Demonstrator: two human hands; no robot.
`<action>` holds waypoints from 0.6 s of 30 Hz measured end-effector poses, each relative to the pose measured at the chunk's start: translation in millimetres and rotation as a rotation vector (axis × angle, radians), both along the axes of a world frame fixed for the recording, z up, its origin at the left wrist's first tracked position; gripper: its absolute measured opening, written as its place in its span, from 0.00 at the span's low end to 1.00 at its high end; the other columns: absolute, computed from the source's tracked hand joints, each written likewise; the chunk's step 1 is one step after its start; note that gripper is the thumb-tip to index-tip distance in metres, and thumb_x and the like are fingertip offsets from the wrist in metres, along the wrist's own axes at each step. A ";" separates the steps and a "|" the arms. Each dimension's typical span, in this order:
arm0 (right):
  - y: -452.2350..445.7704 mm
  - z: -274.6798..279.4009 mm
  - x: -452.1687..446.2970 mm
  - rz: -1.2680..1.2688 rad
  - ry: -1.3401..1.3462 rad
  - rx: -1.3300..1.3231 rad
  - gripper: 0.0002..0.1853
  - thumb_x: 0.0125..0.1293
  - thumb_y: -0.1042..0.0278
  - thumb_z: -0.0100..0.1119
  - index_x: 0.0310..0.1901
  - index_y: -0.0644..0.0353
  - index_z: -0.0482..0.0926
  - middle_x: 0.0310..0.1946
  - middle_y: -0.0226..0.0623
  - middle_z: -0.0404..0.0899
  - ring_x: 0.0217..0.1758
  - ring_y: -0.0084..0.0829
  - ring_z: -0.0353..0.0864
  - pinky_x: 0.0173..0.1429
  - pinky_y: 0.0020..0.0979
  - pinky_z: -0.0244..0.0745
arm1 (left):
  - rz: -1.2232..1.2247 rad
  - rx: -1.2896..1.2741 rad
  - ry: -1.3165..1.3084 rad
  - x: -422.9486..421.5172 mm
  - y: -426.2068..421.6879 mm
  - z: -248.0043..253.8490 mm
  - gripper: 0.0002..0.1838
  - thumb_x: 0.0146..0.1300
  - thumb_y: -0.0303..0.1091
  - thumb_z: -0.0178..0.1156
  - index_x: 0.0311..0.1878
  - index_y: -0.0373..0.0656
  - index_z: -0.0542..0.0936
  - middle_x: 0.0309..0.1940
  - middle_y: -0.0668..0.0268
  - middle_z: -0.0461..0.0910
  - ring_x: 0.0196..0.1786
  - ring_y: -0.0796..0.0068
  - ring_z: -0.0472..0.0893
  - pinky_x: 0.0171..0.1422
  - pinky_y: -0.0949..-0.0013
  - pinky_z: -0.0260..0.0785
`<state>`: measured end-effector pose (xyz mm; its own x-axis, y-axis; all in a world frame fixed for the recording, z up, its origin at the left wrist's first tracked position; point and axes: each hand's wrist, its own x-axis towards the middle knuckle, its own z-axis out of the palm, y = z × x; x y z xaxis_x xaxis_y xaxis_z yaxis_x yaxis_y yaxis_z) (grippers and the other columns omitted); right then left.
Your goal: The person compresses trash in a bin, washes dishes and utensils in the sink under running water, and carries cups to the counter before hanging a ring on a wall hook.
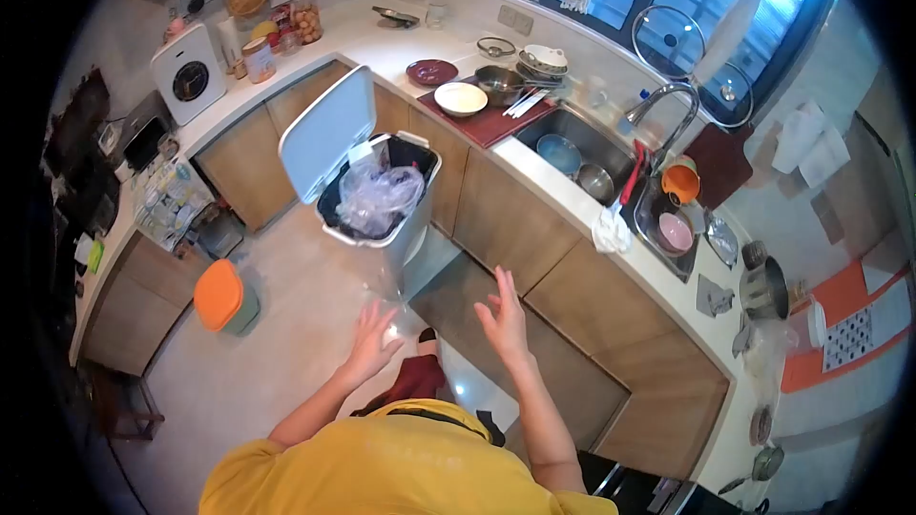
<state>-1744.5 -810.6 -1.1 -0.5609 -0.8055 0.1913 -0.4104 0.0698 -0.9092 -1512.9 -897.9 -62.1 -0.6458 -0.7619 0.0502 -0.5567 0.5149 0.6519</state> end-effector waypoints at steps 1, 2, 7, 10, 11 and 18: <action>-11.9 -9.1 -20.1 -0.002 0.004 -0.007 0.33 0.52 0.76 0.59 0.61 0.56 0.59 0.60 0.54 0.57 0.43 0.33 0.77 0.45 0.27 0.73 | 0.048 0.020 -0.010 0.1 -17.4 -24.2 0.33 0.47 0.36 0.62 0.59 0.49 0.63 0.63 0.46 0.49 0.65 0.39 0.48 0.62 0.43 0.46; -19.3 -22.2 -44.4 0.021 0.033 0.039 0.25 0.53 0.75 0.58 0.55 0.59 0.65 0.53 0.52 0.65 0.41 0.32 0.77 0.44 0.27 0.73 | 0.047 0.014 -0.006 -3.4 -32.1 -42.3 0.33 0.47 0.36 0.62 0.59 0.49 0.63 0.63 0.46 0.49 0.65 0.39 0.48 0.62 0.43 0.46; -71.0 -0.1 -139.4 -0.119 -0.304 0.204 0.11 0.61 0.69 0.52 0.40 0.67 0.75 0.27 0.39 0.79 0.24 0.21 0.77 0.26 0.19 0.70 | 0.185 0.234 0.329 -74.2 -117.8 -45.0 0.32 0.49 0.33 0.61 0.59 0.43 0.61 0.61 0.45 0.55 0.63 0.43 0.55 0.64 0.55 0.50; -123.7 41.4 -186.5 -0.132 -0.304 0.143 0.11 0.61 0.67 0.52 0.39 0.67 0.76 0.25 0.38 0.78 0.20 0.19 0.75 0.20 0.19 0.66 | 0.371 0.012 0.462 -146.8 -184.8 20.9 0.32 0.49 0.32 0.60 0.59 0.42 0.60 0.58 0.45 0.57 0.64 0.48 0.54 0.64 0.57 0.49; -141.2 36.7 -192.6 -0.105 -0.317 0.169 0.11 0.61 0.67 0.52 0.39 0.67 0.76 0.25 0.38 0.78 0.20 0.19 0.75 0.20 0.19 0.66 | 0.462 -0.108 0.464 -160.9 -208.4 21.1 0.33 0.49 0.32 0.60 0.59 0.42 0.59 0.57 0.45 0.59 0.63 0.49 0.55 0.64 0.55 0.50; -321.2 -8.9 -189.1 0.405 -0.089 0.104 0.05 0.57 0.75 0.54 0.33 0.67 0.76 0.29 0.35 0.78 0.30 0.23 0.76 0.36 0.21 0.70 | 0.732 0.116 -0.066 -178.0 -276.2 -31.4 0.14 0.47 0.46 0.61 0.29 0.46 0.80 0.38 0.64 0.71 0.53 0.58 0.66 0.55 0.47 0.51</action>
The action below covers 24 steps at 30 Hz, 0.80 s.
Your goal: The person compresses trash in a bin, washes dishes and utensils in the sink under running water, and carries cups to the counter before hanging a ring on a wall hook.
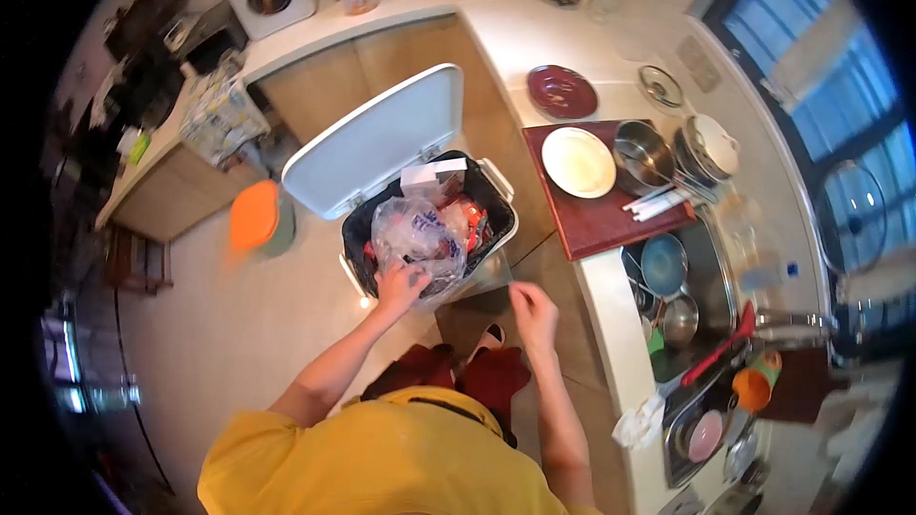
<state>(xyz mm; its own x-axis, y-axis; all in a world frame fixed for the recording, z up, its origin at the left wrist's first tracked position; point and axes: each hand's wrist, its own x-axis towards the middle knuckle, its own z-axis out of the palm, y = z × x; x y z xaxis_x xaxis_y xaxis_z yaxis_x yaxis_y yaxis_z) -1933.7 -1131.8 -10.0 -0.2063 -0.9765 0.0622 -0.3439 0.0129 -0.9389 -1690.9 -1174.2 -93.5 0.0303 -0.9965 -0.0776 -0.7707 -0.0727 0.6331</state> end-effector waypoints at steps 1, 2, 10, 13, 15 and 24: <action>-31.3 5.7 10.2 0.099 0.153 -0.034 0.05 0.53 0.77 0.56 0.33 0.64 0.77 0.29 0.38 0.77 0.34 0.31 0.77 0.38 0.25 0.70 | 0.047 0.005 -0.010 4.0 4.3 2.5 0.14 0.47 0.46 0.61 0.29 0.46 0.80 0.38 0.64 0.71 0.53 0.58 0.66 0.55 0.47 0.51; -59.8 -12.8 24.7 0.217 0.147 -0.164 0.07 0.49 0.77 0.58 0.32 0.62 0.78 0.30 0.41 0.76 0.37 0.38 0.76 0.41 0.29 0.71 | -0.055 -0.053 -0.092 12.9 11.4 -3.3 0.13 0.47 0.45 0.62 0.29 0.46 0.80 0.37 0.64 0.71 0.51 0.59 0.66 0.54 0.47 0.52; -138.5 -174.1 123.9 0.879 0.661 0.074 0.17 0.42 0.74 0.61 0.39 0.52 0.80 0.48 0.55 0.67 0.49 0.50 0.70 0.53 0.38 0.66 | -0.294 -0.199 -0.293 23.6 64.2 1.0 0.07 0.43 0.36 0.62 0.25 0.45 0.77 0.36 0.63 0.75 0.53 0.62 0.68 0.55 0.55 0.57; -178.2 -185.2 105.9 0.639 0.500 -0.130 0.24 0.46 0.77 0.56 0.49 0.51 0.73 0.42 0.50 0.73 0.47 0.45 0.72 0.50 0.41 0.69 | -0.328 -0.068 -0.291 34.1 68.2 8.0 0.07 0.48 0.35 0.59 0.28 0.44 0.74 0.30 0.62 0.76 0.40 0.63 0.75 0.46 0.61 0.64; -210.9 -133.5 91.0 0.629 0.205 -0.083 0.26 0.47 0.80 0.55 0.51 0.55 0.69 0.42 0.49 0.74 0.46 0.48 0.73 0.48 0.37 0.69 | -0.259 0.282 -0.328 34.8 68.0 18.3 0.07 0.54 0.35 0.55 0.28 0.43 0.73 0.27 0.61 0.76 0.32 0.60 0.76 0.38 0.59 0.66; -214.5 -82.1 71.9 0.601 0.259 -0.073 0.39 0.51 0.83 0.49 0.65 0.52 0.48 0.56 0.50 0.62 0.57 0.41 0.66 0.55 0.30 0.64 | -0.092 -0.015 0.118 -10.2 -46.0 -30.9 0.16 0.52 0.37 0.59 0.43 0.41 0.72 0.48 0.50 0.68 0.54 0.50 0.66 0.54 0.56 0.62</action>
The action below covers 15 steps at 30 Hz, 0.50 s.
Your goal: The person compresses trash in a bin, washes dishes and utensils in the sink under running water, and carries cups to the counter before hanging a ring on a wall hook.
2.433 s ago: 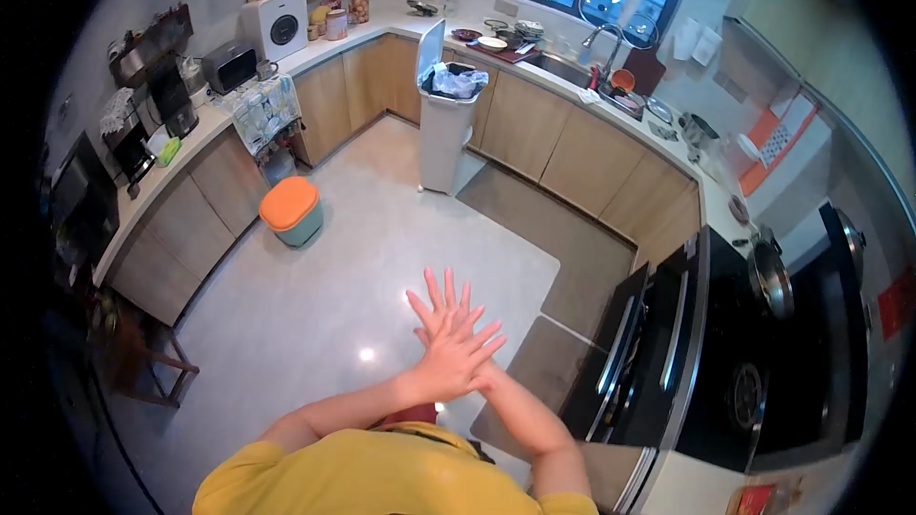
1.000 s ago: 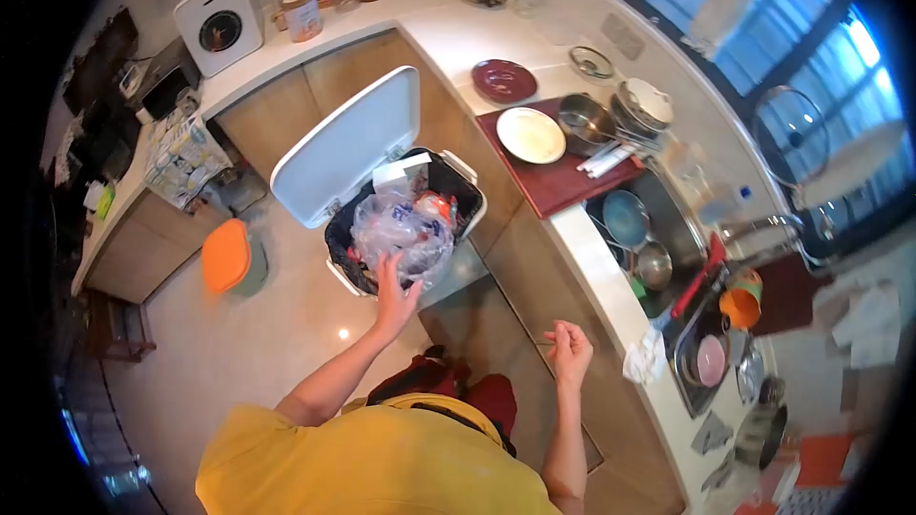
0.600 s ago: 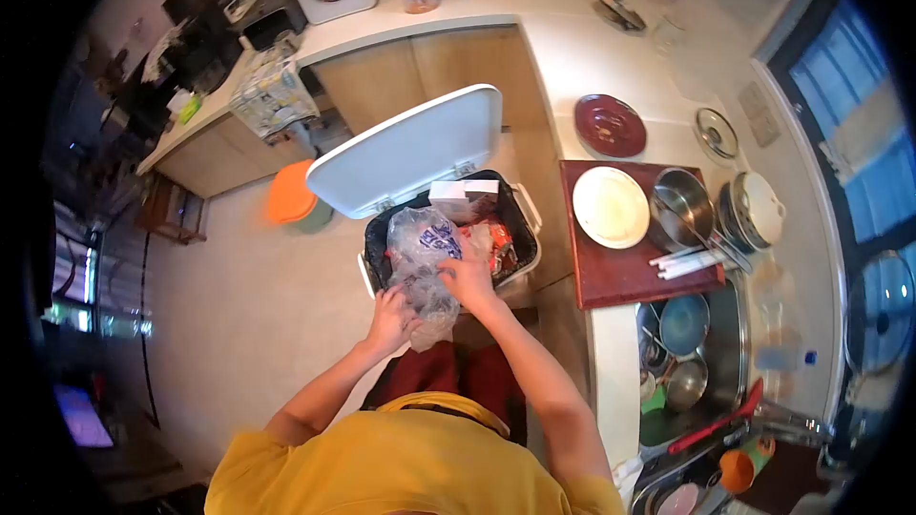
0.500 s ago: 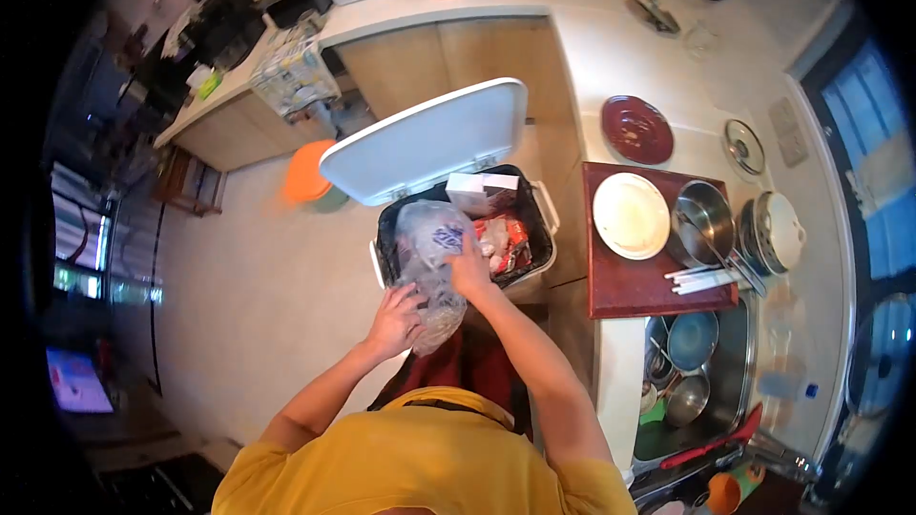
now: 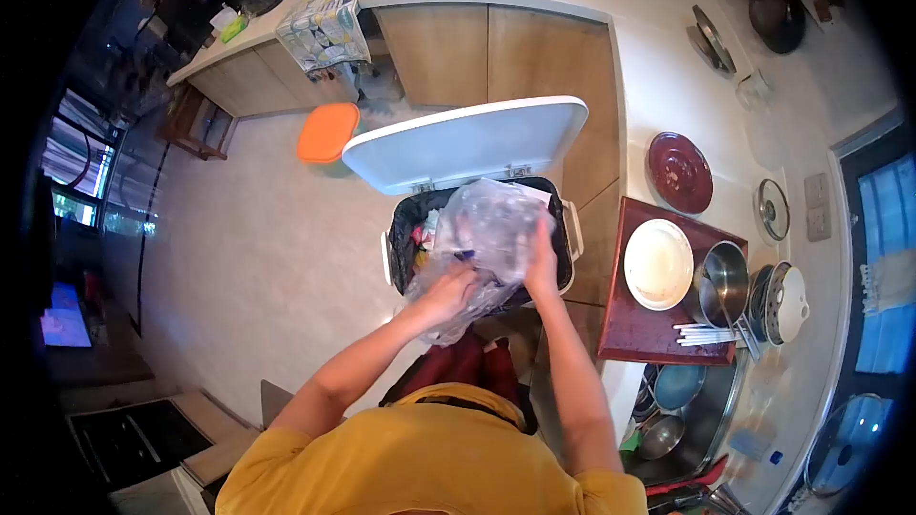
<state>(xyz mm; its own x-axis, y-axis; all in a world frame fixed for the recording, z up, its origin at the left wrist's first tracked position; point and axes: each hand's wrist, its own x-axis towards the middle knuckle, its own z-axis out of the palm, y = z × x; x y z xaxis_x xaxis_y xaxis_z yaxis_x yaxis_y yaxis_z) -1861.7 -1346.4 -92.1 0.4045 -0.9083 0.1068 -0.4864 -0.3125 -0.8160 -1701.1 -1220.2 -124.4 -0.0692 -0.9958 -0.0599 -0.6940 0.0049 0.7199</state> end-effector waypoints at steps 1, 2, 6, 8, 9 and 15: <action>0.7 -10.4 -10.0 -0.048 -0.031 -0.327 0.39 0.52 0.81 0.52 0.65 0.53 0.47 0.61 0.46 0.58 0.60 0.35 0.64 0.56 0.29 0.64 | 0.007 -0.005 0.006 4.4 -0.6 2.9 0.16 0.52 0.37 0.59 0.43 0.41 0.72 0.48 0.50 0.68 0.54 0.50 0.66 0.54 0.56 0.62; 6.6 3.3 -19.5 -0.127 -0.172 -0.012 0.42 0.49 0.83 0.52 0.65 0.55 0.45 0.62 0.45 0.55 0.61 0.34 0.62 0.56 0.28 0.65 | 0.155 0.119 -0.187 15.1 2.2 11.7 0.24 0.50 0.40 0.61 0.51 0.47 0.67 0.56 0.51 0.58 0.60 0.49 0.57 0.56 0.49 0.58; 30.9 -27.0 -58.0 -0.199 -0.399 0.575 0.48 0.42 0.90 0.49 0.66 0.56 0.38 0.58 0.41 0.59 0.52 0.30 0.68 0.50 0.24 0.68 | 0.371 0.279 -0.436 42.3 2.1 39.3 0.43 0.43 0.45 0.66 0.63 0.63 0.55 0.64 0.55 0.45 0.67 0.50 0.43 0.61 0.38 0.44; 36.0 -30.1 -61.9 -0.199 -0.196 0.625 0.49 0.41 0.92 0.48 0.66 0.55 0.37 0.55 0.40 0.62 0.48 0.29 0.70 0.46 0.23 0.69 | 0.386 0.305 -0.423 51.1 -7.4 43.2 0.41 0.43 0.44 0.66 0.62 0.62 0.57 0.61 0.56 0.49 0.65 0.51 0.47 0.60 0.38 0.44; 38.3 -30.9 -61.3 -0.221 -0.023 0.565 0.48 0.42 0.88 0.50 0.66 0.57 0.37 0.45 0.42 0.66 0.41 0.30 0.72 0.43 0.25 0.70 | 0.400 0.328 -0.410 56.4 -10.9 44.1 0.40 0.42 0.43 0.66 0.61 0.60 0.59 0.58 0.56 0.54 0.64 0.52 0.50 0.59 0.37 0.44; 46.7 -40.8 -67.1 -0.211 0.246 0.452 0.44 0.44 0.78 0.55 0.63 0.65 0.43 0.23 0.46 0.76 0.30 0.37 0.79 0.34 0.34 0.73 | 0.512 -0.139 -0.307 126.1 -37.5 12.0 0.14 0.48 0.27 0.60 0.41 0.45 0.77 0.27 0.63 0.76 0.31 0.66 0.77 0.37 0.66 0.69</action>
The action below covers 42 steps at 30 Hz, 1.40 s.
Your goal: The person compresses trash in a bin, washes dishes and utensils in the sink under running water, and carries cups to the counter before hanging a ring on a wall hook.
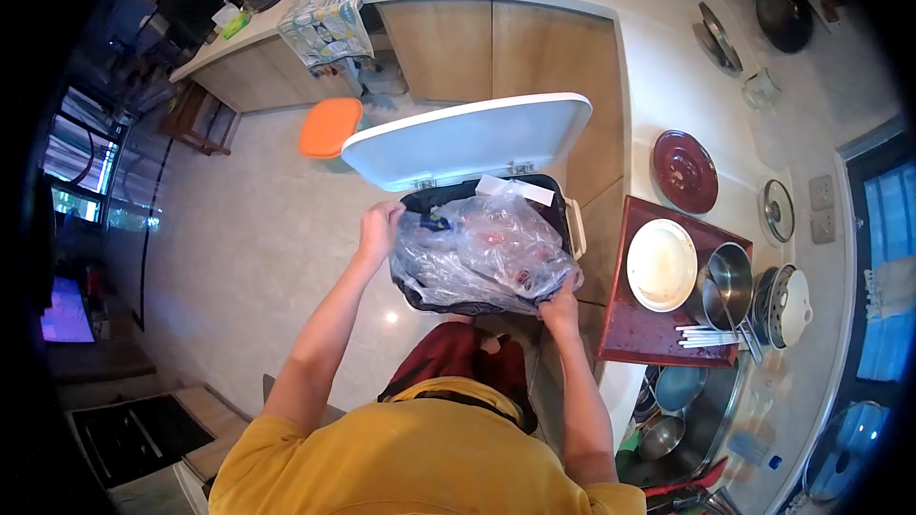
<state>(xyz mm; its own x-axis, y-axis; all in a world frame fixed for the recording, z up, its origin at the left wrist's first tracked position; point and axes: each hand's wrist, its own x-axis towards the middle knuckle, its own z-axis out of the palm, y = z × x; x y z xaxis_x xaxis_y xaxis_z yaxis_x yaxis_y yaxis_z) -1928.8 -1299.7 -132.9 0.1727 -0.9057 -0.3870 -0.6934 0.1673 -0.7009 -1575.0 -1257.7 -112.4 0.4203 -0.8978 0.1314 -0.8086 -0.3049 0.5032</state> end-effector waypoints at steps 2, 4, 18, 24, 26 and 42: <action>-2.1 26.6 12.3 0.080 -0.005 0.208 0.34 0.47 0.72 0.55 0.58 0.66 0.55 0.26 0.48 0.77 0.32 0.38 0.80 0.32 0.35 0.74 | -0.034 -0.283 0.113 -2.3 -3.9 16.7 0.12 0.48 0.23 0.59 0.39 0.43 0.78 0.22 0.65 0.75 0.25 0.68 0.77 0.32 0.71 0.70; 7.4 75.2 37.2 0.564 0.392 0.503 0.20 0.50 0.64 0.55 0.45 0.65 0.71 0.30 0.48 0.78 0.34 0.39 0.80 0.36 0.36 0.74 | 0.027 -0.283 0.518 -14.1 -10.1 42.2 0.13 0.45 0.18 0.59 0.37 0.40 0.78 0.25 0.63 0.76 0.30 0.64 0.78 0.36 0.66 0.71; -27.8 -27.3 115.9 0.848 0.029 -0.520 0.31 0.45 0.82 0.55 0.55 0.53 0.67 0.63 0.58 0.43 0.64 0.52 0.52 0.63 0.40 0.56 | -0.394 0.578 0.102 -86.3 49.8 -9.5 0.17 0.57 0.38 0.46 0.47 0.41 0.74 0.52 0.56 0.69 0.52 0.57 0.71 0.53 0.58 0.64; -98.3 91.2 76.1 0.383 -0.019 -0.578 0.40 0.44 0.86 0.55 0.61 0.49 0.58 0.66 0.53 0.33 0.65 0.53 0.50 0.64 0.38 0.56 | -0.473 1.106 -0.048 -52.9 55.3 -10.4 0.19 0.51 0.44 0.51 0.44 0.47 0.79 0.49 0.62 0.74 0.55 0.57 0.68 0.61 0.57 0.53; -99.9 98.0 71.7 0.381 0.040 -0.525 0.39 0.45 0.87 0.55 0.61 0.49 0.59 0.66 0.50 0.33 0.64 0.53 0.51 0.63 0.38 0.58 | -0.770 1.081 -0.432 -46.5 46.5 9.4 0.16 0.52 0.39 0.51 0.42 0.47 0.79 0.47 0.61 0.75 0.51 0.57 0.72 0.57 0.58 0.59; -22.6 19.3 97.8 0.805 0.645 -0.456 0.32 0.41 0.56 0.67 0.51 0.51 0.69 0.58 0.44 0.61 0.64 0.46 0.54 0.56 0.59 0.54 | -0.757 1.038 -0.398 -29.5 -18.9 -101.7 0.27 0.59 0.52 0.43 0.62 0.55 0.63 0.66 0.63 0.48 0.69 0.55 0.37 0.63 0.35 0.20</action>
<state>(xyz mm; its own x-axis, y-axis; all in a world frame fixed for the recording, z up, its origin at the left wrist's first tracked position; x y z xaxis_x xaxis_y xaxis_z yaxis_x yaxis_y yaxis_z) -1831.0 -1322.3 -113.6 0.6581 -0.7004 -0.2764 -0.7382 -0.6724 -0.0538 -1604.4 -1276.7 -214.2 -0.1272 -0.6486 -0.7504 -0.9828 0.1845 0.0071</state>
